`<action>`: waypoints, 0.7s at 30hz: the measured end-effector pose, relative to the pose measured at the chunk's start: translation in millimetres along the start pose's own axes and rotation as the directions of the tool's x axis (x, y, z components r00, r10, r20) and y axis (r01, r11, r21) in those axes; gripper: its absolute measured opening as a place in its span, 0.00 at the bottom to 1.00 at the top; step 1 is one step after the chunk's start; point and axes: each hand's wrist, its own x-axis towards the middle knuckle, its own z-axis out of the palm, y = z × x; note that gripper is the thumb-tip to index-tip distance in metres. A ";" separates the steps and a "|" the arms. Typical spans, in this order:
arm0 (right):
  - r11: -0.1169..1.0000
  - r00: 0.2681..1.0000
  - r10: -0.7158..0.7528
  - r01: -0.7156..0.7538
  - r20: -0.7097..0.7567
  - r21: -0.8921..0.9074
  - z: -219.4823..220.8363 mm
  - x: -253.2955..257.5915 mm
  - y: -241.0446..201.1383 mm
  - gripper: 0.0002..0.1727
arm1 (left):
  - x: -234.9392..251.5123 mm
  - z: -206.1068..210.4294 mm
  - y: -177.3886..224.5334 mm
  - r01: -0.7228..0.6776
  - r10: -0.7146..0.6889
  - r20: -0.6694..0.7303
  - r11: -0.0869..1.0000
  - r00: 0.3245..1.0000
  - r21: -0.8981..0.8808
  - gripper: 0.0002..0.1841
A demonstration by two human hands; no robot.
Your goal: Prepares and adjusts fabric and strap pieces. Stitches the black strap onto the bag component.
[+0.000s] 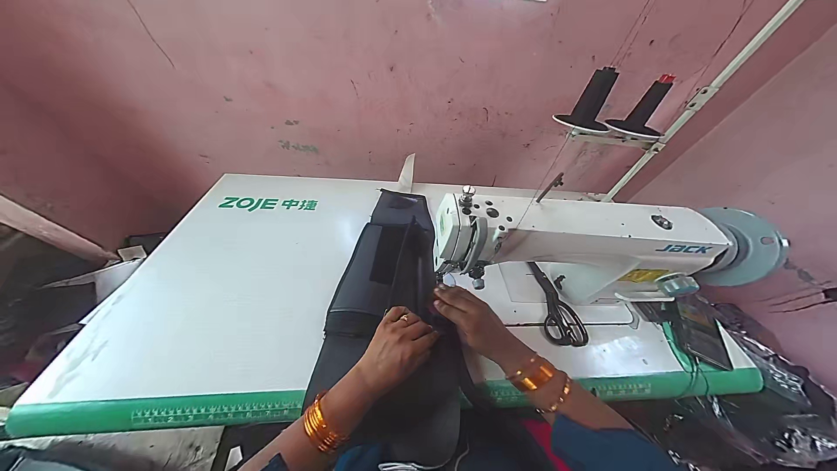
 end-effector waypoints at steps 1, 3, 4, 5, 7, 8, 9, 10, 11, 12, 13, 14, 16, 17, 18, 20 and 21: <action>1.000 0.999 0.005 -0.006 0.047 0.025 8.6 2.8 1.3 0.17 | -1.0 -0.4 0.7 0.016 -0.016 -0.005 1.000 1.000 -0.008 0.13; 0.991 0.992 0.093 -0.101 0.084 0.086 11.6 4.7 -1.3 0.18 | -1.5 -0.7 1.3 0.045 -0.045 -0.013 0.999 0.999 -0.025 0.12; 0.980 0.985 0.145 -0.155 0.088 0.122 10.3 0.3 -7.5 0.18 | -3.0 -0.8 2.8 0.056 -0.057 -0.010 0.998 0.998 -0.031 0.12; 0.970 0.980 0.184 -0.194 0.080 0.145 7.8 -8.1 -16.3 0.18 | -3.9 -0.7 3.9 0.062 -0.063 -0.004 0.997 0.998 -0.036 0.12; 0.966 0.977 0.208 -0.214 0.056 0.145 -0.9 -31.6 -38.9 0.17 | -2.4 -1.6 2.5 0.069 -0.069 0.002 0.997 0.998 -0.037 0.12; 0.971 0.979 0.200 -0.204 0.045 0.125 -5.2 -48.2 -52.6 0.17 | -2.0 -1.6 2.7 0.073 -0.073 0.005 0.997 0.997 -0.039 0.12; 0.979 0.984 0.175 -0.178 0.037 0.099 -8.8 -65.9 -66.2 0.16 | -1.5 -1.6 3.1 0.080 -0.080 0.010 0.996 0.997 -0.039 0.12; 0.987 0.989 0.139 -0.142 0.044 0.076 -12.3 -83.1 -79.8 0.16 | -1.4 -1.5 4.0 0.095 -0.094 0.013 0.995 0.995 -0.041 0.12; 0.992 0.993 0.100 -0.105 0.068 0.071 -16.6 -97.8 -92.9 0.17 | -1.0 -1.6 5.9 0.117 -0.116 0.014 0.992 0.993 -0.038 0.12; 0.990 0.991 0.073 -0.085 0.110 0.114 -21.4 -109.4 -105.1 0.16 | 0.4 -2.0 8.2 0.145 -0.144 0.019 0.989 0.989 -0.027 0.12; 0.971 0.984 0.065 -0.101 0.167 0.217 -26.6 -117.4 -115.2 0.15 | 4.0 -2.5 11.0 0.170 -0.169 0.032 0.985 0.985 -0.009 0.12; 0.910 0.968 0.074 -0.165 0.242 0.380 -32.9 -121.3 -121.9 0.14 | 8.8 -3.3 14.4 0.178 -0.179 0.053 0.984 0.982 0.012 0.12; 0.665 0.917 0.156 -0.373 0.367 0.648 -55.8 -109.5 -124.6 0.13 | 16.5 -3.5 19.8 0.139 -0.143 0.083 0.989 0.986 0.055 0.13; 0.582 0.901 0.218 -0.428 0.374 0.692 -72.8 -96.1 -120.7 0.13 | 16.9 -1.4 21.0 0.121 -0.126 0.070 0.990 0.990 0.070 0.12; 0.619 0.900 0.295 -0.437 0.322 0.653 -89.5 -81.9 -115.2 0.13 | 13.8 1.6 22.1 0.117 -0.121 0.044 0.990 0.992 0.074 0.13; 0.901 0.914 0.397 -0.406 0.087 0.152 -106.3 -53.4 -96.0 0.15 | 6.0 6.2 20.5 0.146 -0.145 -0.030 0.989 0.989 0.026 0.13; 0.895 0.899 0.436 -0.430 0.034 -0.118 -103.0 -39.7 -85.8 0.15 | 4.0 7.4 19.1 0.167 -0.167 -0.064 0.986 0.984 -0.012 0.13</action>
